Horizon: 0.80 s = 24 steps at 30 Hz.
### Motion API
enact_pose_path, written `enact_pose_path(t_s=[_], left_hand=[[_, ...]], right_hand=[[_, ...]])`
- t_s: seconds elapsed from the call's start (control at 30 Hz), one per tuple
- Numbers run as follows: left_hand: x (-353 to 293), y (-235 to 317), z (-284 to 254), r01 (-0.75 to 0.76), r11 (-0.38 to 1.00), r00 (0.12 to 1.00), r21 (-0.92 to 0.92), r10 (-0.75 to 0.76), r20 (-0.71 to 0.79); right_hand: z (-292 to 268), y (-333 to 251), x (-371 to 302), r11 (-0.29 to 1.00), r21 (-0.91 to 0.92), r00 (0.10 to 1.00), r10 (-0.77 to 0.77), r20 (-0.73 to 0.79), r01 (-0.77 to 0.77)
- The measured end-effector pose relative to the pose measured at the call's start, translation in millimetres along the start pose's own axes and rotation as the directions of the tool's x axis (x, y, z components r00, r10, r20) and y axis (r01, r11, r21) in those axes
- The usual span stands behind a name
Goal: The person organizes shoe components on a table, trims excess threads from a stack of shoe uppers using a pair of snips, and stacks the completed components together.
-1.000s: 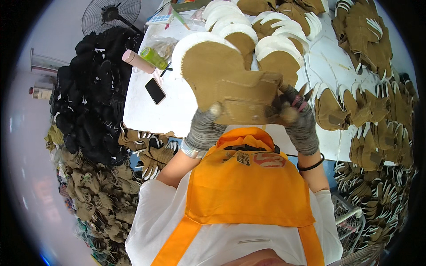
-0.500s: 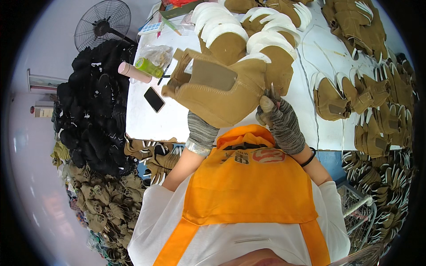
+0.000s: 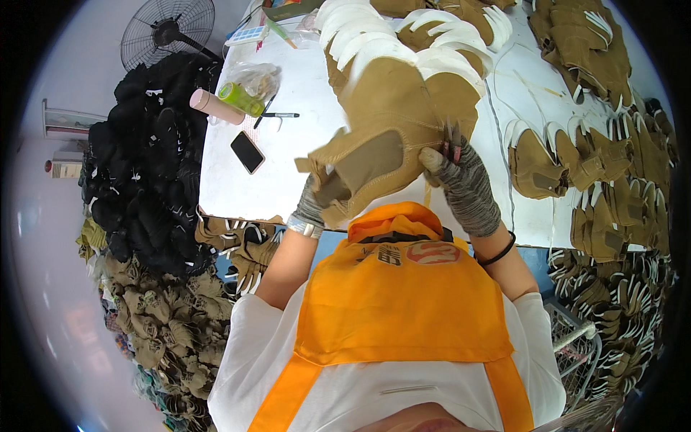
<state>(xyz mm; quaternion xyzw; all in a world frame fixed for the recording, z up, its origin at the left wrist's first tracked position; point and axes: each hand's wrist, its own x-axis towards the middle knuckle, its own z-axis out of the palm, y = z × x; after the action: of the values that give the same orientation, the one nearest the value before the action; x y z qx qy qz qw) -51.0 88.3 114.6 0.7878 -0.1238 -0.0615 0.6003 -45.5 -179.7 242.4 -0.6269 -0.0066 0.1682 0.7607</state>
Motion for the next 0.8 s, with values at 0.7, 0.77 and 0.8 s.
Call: enact_pose_path(t_s=[0.7, 0.77, 0.8], left_hand=[[1.5, 165.6, 7.2, -0.028, 0.878, 0.861, 0.477, -0.222, 0.458], [5.8, 181.5, 6.5, 0.031, 0.852, 0.812, 0.522, -0.326, 0.484], [2.8, 181.5, 5.6, 0.012, 0.826, 0.814, 0.563, -0.336, 0.475]], right_hand=[[-10.2, 23.4, -4.5, 0.992, -0.110, 0.982, 0.082, 0.170, -0.064], [-9.2, 29.7, -6.7, 0.968, -0.253, 0.990, 0.027, 0.141, 0.010], [-9.1, 34.6, -7.5, 0.922, -0.379, 0.991, -0.035, 0.130, 0.083]])
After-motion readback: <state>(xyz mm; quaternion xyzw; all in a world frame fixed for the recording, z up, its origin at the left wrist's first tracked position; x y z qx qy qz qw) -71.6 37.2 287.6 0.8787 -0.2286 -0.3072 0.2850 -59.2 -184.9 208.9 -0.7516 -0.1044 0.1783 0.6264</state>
